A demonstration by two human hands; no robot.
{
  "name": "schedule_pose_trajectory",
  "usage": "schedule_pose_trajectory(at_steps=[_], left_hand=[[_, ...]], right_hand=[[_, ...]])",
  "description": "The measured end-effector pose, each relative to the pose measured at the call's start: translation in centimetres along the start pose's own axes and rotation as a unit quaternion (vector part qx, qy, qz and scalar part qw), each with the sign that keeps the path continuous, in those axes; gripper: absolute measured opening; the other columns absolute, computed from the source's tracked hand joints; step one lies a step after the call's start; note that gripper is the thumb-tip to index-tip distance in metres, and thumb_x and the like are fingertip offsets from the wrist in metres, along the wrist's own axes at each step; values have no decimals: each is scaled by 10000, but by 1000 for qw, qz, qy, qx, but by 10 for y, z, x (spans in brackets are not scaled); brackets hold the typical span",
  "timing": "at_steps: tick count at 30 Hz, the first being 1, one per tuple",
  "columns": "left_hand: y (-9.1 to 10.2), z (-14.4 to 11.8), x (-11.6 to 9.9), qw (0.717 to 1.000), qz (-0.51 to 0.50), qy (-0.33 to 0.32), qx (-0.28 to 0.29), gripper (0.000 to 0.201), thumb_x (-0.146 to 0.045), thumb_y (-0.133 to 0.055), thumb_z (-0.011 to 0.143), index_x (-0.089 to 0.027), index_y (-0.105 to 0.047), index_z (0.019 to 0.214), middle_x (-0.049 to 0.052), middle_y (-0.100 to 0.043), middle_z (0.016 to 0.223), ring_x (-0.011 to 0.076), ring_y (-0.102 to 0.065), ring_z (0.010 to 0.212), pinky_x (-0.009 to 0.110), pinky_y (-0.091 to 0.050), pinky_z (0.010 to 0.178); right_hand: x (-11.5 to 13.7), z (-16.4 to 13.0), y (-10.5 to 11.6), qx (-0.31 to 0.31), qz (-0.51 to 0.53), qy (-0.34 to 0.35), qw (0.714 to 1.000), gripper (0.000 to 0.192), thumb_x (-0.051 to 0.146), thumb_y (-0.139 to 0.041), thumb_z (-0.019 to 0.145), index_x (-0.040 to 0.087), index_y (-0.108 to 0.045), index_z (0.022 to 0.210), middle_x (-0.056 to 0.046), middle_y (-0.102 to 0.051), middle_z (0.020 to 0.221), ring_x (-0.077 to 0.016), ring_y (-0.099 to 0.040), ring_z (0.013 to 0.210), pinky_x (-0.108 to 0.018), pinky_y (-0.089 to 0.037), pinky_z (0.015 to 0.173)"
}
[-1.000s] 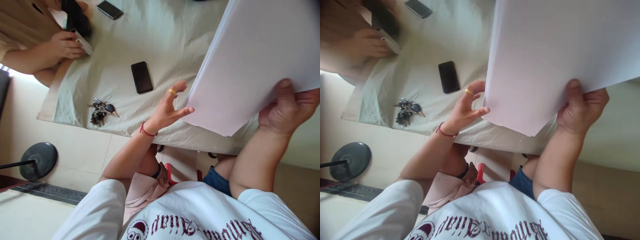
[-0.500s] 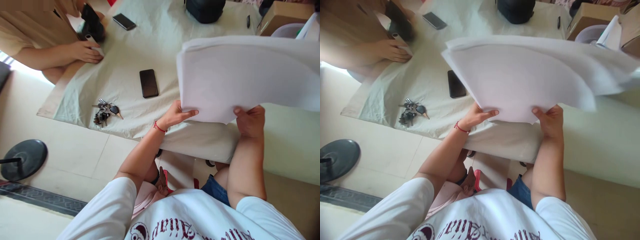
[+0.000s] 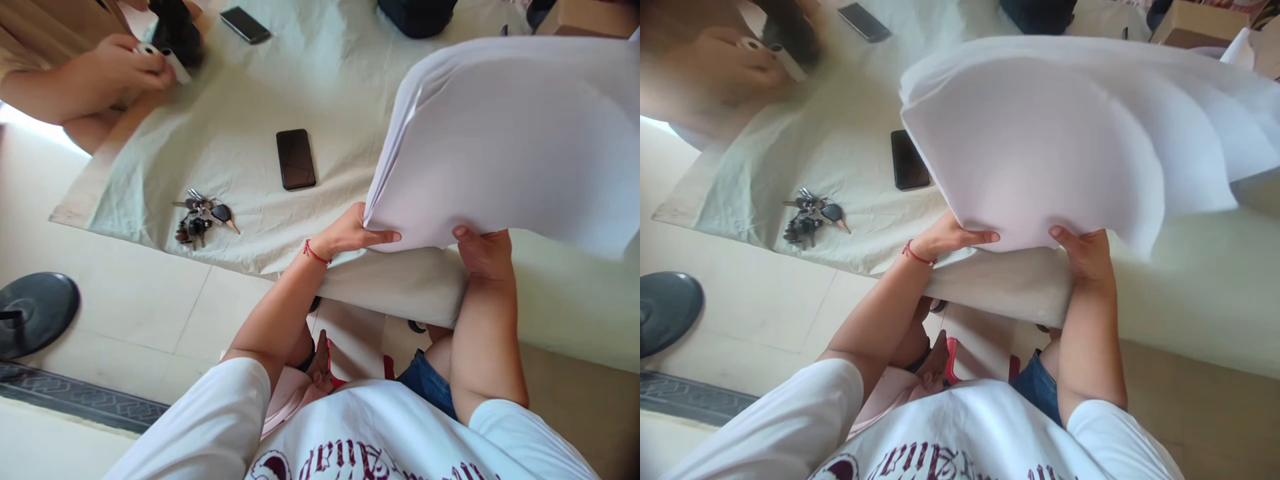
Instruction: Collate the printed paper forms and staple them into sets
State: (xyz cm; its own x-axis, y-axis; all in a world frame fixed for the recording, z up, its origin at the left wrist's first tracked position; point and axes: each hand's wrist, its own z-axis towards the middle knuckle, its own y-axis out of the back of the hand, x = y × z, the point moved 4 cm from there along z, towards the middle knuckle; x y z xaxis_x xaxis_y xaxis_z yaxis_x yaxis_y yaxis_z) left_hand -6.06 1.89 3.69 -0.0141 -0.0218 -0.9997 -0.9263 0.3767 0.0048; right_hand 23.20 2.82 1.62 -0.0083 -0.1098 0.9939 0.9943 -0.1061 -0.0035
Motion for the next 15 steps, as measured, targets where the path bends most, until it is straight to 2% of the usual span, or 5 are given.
schedule_pose_trajectory(at_steps=[2,5,9,12,15], left_hand=[[-1,1,2,1000,7,-3,-13,450,-565,-963,805,-205,-797,1018,117,-817,1189,389,-696,1340,529,-573,1180],[-1,2,4,999,4,3,-39,450,-571,-986,779,-215,-775,955,105,-820,1154,391,-698,1339,522,-570,1182],[0,1,3,997,-34,-11,-62,475,-601,-971,798,-219,-810,1029,106,-834,1193,386,-708,1345,524,-574,1185],[3,-1,0,991,-79,-36,-97,528,-634,-963,797,-227,-826,1105,91,-835,1243,382,-705,1371,538,-580,1191],[2,0,-1,991,-80,-38,-97,558,-616,-991,769,-219,-827,1126,104,-823,1298,393,-692,1397,550,-579,1200]], right_hand=[[-4,1,-2,13,-14,-3,1000,575,519,-1059,687,273,-812,1144,-70,-844,1260,-296,-728,1385,-471,-540,1286],[-8,4,-6,23,-29,2,999,604,574,-1031,723,329,-817,1231,-44,-827,1344,-281,-725,1413,-491,-527,1314],[-4,3,-8,1,-35,47,998,696,553,-1003,790,418,-755,1426,6,-760,1513,-249,-661,1521,-495,-478,1370],[0,-2,-8,7,-34,66,997,664,536,-1002,809,415,-767,1418,9,-766,1502,-259,-672,1514,-500,-504,1355],[-6,-4,-8,18,-53,34,998,623,557,-999,804,386,-795,1368,-5,-796,1445,-277,-718,1454,-488,-565,1302]])
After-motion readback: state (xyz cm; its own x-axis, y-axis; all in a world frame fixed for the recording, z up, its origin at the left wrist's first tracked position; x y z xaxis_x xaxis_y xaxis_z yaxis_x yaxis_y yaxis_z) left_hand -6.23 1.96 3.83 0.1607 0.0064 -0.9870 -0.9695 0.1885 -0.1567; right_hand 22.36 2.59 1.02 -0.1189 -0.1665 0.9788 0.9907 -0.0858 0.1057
